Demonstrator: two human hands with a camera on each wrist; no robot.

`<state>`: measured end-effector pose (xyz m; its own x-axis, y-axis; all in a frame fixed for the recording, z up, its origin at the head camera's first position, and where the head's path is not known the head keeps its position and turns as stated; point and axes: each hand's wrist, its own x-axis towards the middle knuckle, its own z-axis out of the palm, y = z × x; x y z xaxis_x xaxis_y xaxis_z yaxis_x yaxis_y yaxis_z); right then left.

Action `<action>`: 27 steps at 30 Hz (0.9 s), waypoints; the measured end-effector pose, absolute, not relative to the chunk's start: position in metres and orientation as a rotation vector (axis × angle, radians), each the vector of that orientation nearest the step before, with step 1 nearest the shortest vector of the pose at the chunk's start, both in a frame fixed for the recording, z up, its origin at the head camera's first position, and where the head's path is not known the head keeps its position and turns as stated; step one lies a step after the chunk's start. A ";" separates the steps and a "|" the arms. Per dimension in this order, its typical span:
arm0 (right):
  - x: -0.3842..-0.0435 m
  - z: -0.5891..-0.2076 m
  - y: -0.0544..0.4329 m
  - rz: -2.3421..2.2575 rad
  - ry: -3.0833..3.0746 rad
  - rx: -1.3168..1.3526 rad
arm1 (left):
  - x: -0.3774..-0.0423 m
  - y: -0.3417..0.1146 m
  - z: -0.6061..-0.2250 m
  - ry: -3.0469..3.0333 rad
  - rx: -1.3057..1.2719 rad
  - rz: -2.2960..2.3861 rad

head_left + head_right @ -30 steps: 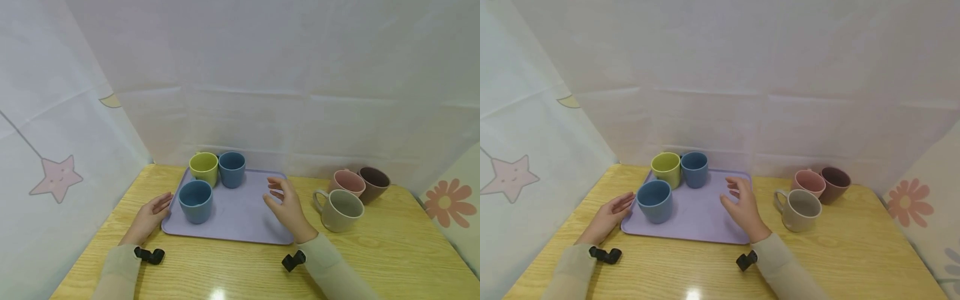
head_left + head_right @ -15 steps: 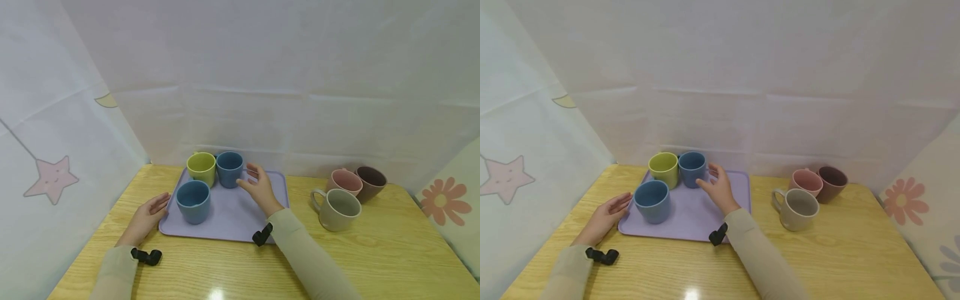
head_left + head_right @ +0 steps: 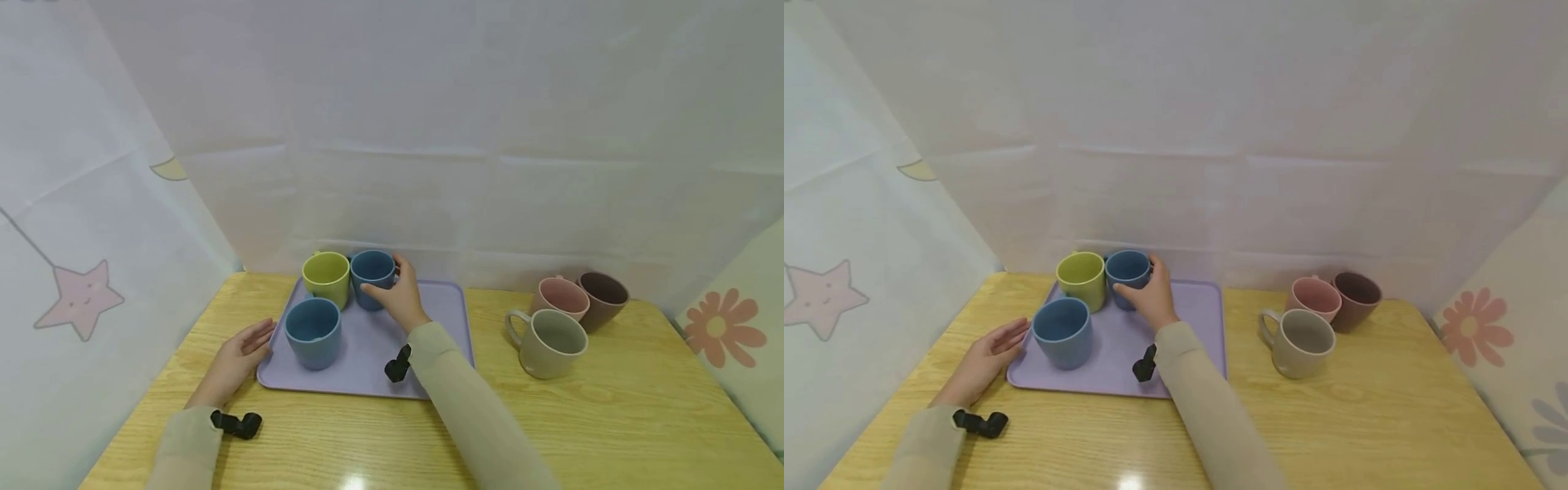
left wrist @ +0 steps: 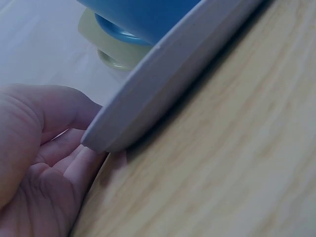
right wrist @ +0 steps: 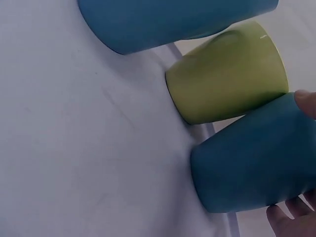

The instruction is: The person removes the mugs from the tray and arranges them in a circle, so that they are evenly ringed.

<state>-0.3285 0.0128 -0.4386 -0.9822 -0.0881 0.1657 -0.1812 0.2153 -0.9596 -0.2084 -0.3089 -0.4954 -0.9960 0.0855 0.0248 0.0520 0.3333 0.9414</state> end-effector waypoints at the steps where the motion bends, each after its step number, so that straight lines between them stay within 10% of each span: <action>1: -0.330 -0.438 0.012 1.899 -2.397 0.264 | -0.208 -0.309 -0.495 2.542 0.132 1.794; 27: -0.351 -0.439 0.008 1.826 -2.420 0.289 | -0.210 -0.309 -0.497 2.536 0.113 1.791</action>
